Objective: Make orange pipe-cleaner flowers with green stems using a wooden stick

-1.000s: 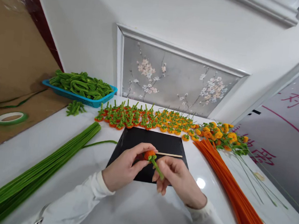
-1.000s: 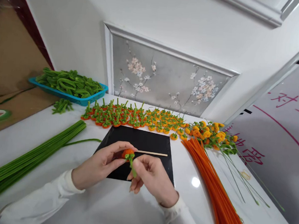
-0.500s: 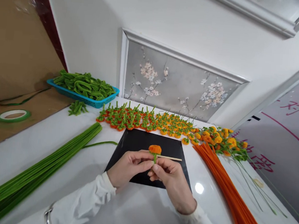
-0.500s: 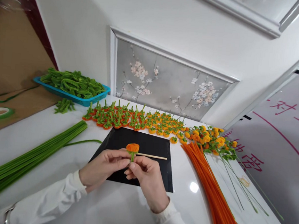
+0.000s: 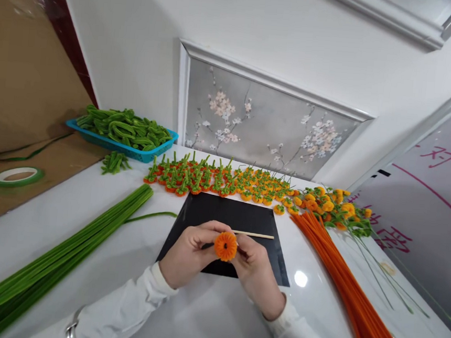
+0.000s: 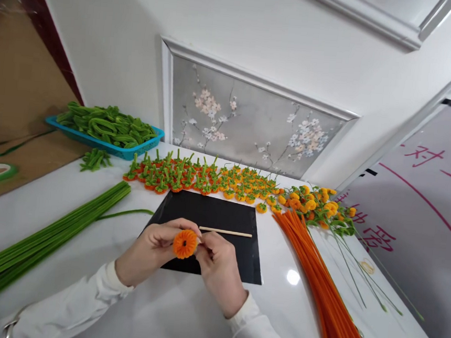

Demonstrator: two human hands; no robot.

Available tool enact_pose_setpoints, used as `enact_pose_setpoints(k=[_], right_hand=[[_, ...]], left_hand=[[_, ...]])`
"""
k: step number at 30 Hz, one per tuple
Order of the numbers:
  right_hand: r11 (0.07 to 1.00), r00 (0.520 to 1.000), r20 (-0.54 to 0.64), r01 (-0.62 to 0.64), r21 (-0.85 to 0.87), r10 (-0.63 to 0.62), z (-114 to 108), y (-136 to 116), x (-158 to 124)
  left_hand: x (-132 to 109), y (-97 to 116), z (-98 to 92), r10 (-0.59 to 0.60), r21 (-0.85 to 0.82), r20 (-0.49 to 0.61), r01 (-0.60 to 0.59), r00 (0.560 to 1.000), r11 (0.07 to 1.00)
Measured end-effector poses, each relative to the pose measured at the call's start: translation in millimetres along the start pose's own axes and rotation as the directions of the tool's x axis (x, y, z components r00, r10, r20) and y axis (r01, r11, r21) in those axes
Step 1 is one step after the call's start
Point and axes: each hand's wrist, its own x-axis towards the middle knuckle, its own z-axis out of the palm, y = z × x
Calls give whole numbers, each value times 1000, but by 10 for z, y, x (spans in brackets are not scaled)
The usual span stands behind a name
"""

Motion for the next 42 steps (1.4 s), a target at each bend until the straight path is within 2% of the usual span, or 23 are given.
enact_pose_setpoints(k=[4,6,8,10,13,17,23,27,31,34,36,39,42], right_hand=[[998,995,-76,55,-36,-58,-124,-119,-16],[991,985,-113,132,-30,-134,-183,-193,-38],[972,970,-97,216,-89,-224,-213,-253,-59],[941,950,-65,292,-171,-307,-205,-284,-70],[894,911,-84,373,-250,-404,-152,-273,-68],[850,879,-115,402,-340,-462,-119,-238,-63],[900,936,-71,306,-310,-343,-129,-274,-76],[951,973,-58,207,-228,-225,-141,-255,-54],[968,987,-49,138,-211,-152,-180,-209,-21],[965,987,-10,156,-211,-162,-181,-208,-17],[976,988,-2,151,-154,-153,-170,-219,-23],[995,993,-66,99,-28,-101,-160,-230,-34],[998,992,-108,60,-22,-62,-161,-237,-42]], left_hand=[[13,11,-47,60,90,-18,-58,998,994],[15,6,-54,69,115,-39,-64,997,991],[13,-3,-50,70,122,-52,-63,996,991],[9,-12,-40,75,123,-40,-70,996,990],[5,-10,-22,106,139,-29,-101,994,985],[0,8,1,153,219,-30,-143,988,965],[-9,-27,36,96,234,-74,-77,993,969],[14,-18,-2,102,299,-26,-89,994,950],[55,64,-73,-47,128,-53,54,997,990],[70,107,-78,-134,47,5,134,991,990],[69,115,-62,-120,55,9,119,993,991],[61,113,-43,-50,130,-38,55,998,990],[49,102,-37,32,213,-51,-20,998,977]])
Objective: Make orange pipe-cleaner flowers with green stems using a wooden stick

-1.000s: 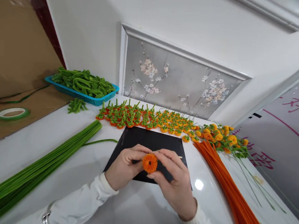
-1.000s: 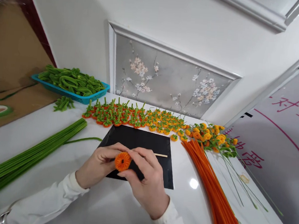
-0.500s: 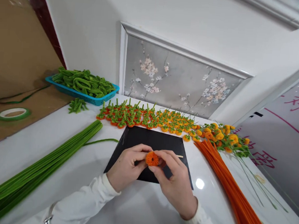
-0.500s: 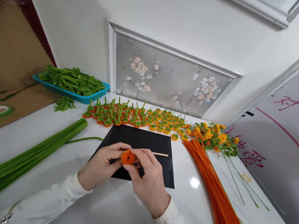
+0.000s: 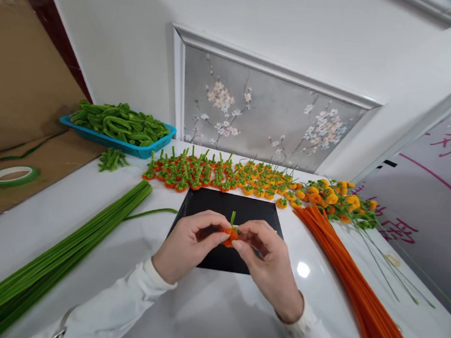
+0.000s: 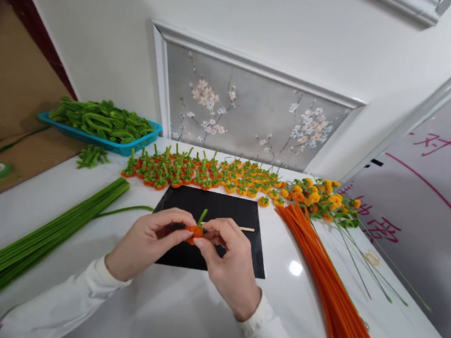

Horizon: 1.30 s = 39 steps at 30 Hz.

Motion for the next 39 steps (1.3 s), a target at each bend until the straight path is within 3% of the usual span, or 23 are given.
enact_pose_setpoints(k=[4,10,16,19,21,25,27,35,39], right_hand=[[995,1000,-5,23,-99,-23,9,-31,3],[976,995,-22,95,-195,-101,24,-75,6],[985,998,12,69,-156,-68,19,-81,1],[986,996,22,88,-139,-85,28,-78,5],[986,996,17,95,-140,-93,35,-74,2],[982,996,-13,87,-169,-91,31,-62,-8],[982,997,-27,71,-175,-77,24,-51,-8],[997,999,-36,-11,-77,9,54,15,-17],[991,999,-30,26,-133,-30,75,2,-24]], left_hand=[[-26,-27,29,68,31,-4,-67,998,997],[-44,-32,91,65,27,-39,-64,997,998],[-22,-52,110,-150,-273,-22,138,988,952],[-23,-78,105,-218,-339,13,209,976,917],[-31,-89,105,-183,-294,-11,172,983,940],[-64,-96,124,26,-48,-60,-29,998,998],[-85,-98,139,76,9,-66,-76,995,997],[-112,-101,161,46,37,-108,-43,993,998],[-117,-101,164,53,92,-114,-43,992,995]])
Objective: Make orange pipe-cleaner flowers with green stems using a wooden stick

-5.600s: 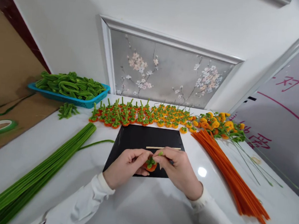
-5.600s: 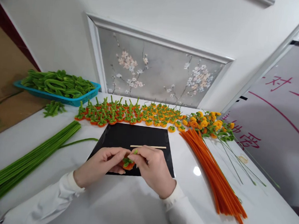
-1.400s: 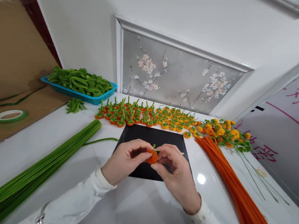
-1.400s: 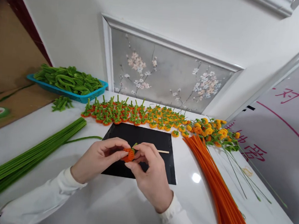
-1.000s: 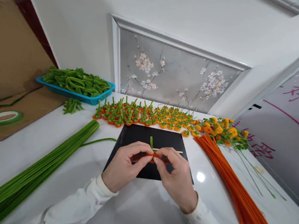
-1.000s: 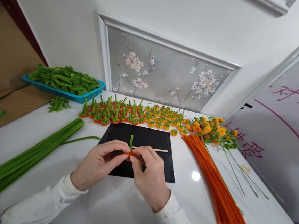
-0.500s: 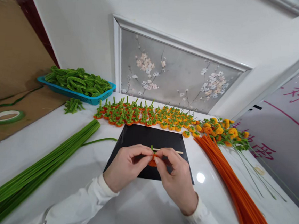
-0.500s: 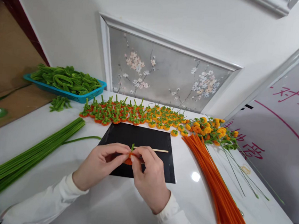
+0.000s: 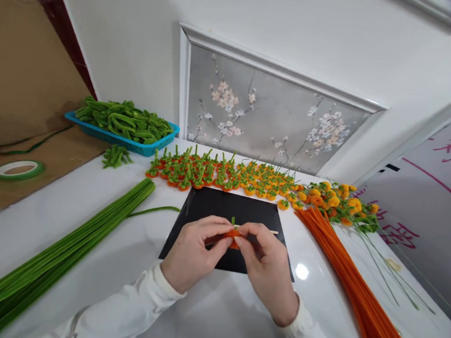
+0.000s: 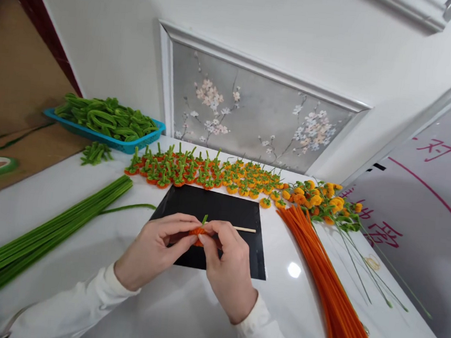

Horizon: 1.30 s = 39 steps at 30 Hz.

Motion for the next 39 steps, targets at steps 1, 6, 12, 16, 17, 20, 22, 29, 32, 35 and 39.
enact_pose_setpoints(k=[1,6,12,16,17,20,22,29,32,35,39], right_hand=[[999,1000,-7,29,-29,-29,3,-11,1],[987,992,-24,125,-101,-128,20,-65,19],[997,998,-35,52,-48,-54,5,-27,30],[980,995,-32,-86,182,93,-26,56,47],[964,992,-19,-115,239,123,-33,69,51],[938,987,10,-153,310,158,-50,74,60],[953,992,1,-123,278,127,-59,59,59],[994,999,40,-7,105,3,-72,45,27],[1000,1000,2,17,24,-17,-68,57,26],[999,999,-11,32,-5,-32,-67,61,33],[999,999,-10,40,-10,-40,-65,54,35]], left_hand=[[-4,4,2,3,3,-2,-3,1000,1000],[-6,42,12,-9,-48,-59,6,998,999],[-5,29,17,-94,-189,-42,85,995,978],[25,20,4,-196,-412,36,194,980,890],[39,28,-4,-219,-457,54,219,974,862],[75,56,-30,-290,-505,95,297,952,810],[85,63,-41,-331,-519,113,340,937,784],[72,15,-26,-432,-627,97,392,897,673],[69,12,-18,-412,-590,93,384,906,711],[63,27,-21,-360,-529,74,343,930,776],[53,46,-31,-291,-408,18,273,956,871]])
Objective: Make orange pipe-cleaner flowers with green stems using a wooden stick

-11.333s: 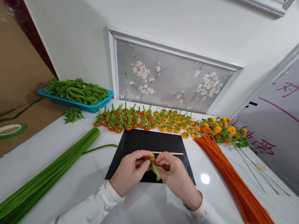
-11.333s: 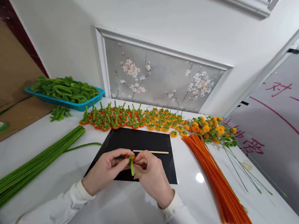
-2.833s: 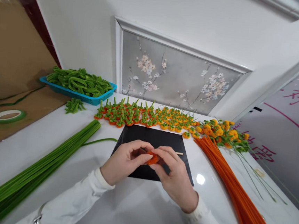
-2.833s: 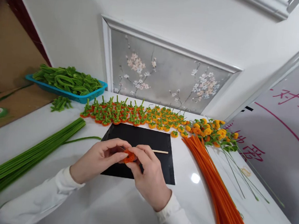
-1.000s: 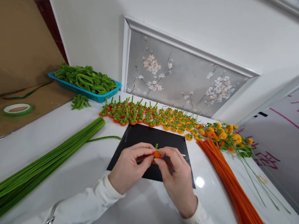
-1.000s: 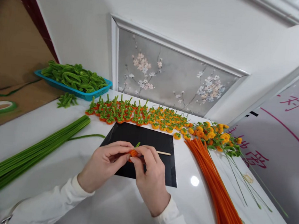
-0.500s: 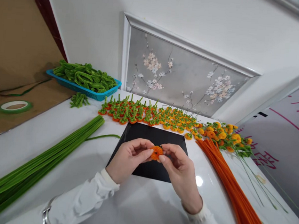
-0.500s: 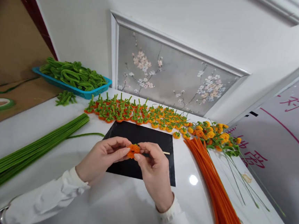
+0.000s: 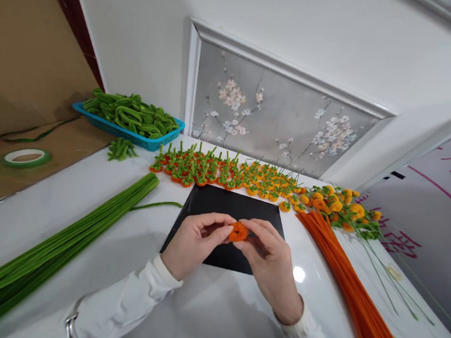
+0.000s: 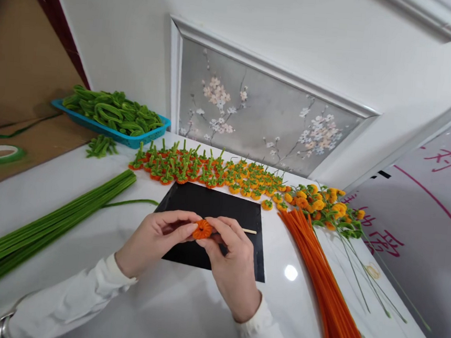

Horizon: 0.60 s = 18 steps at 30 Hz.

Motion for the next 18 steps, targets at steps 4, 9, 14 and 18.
enact_pose_setpoints(k=[4,9,14,18], right_hand=[[1000,1000,-4,-13,20,13,16,-3,-10],[997,999,-9,-51,51,52,36,3,-19],[988,996,7,-89,123,88,31,23,-16],[994,998,10,-66,89,66,36,51,-34]], left_hand=[[-13,-3,-10,98,103,14,-99,995,990],[-25,-3,-11,204,226,23,-203,979,953],[-28,25,10,92,97,12,-93,996,991],[-24,12,-2,95,154,17,-96,995,983]])
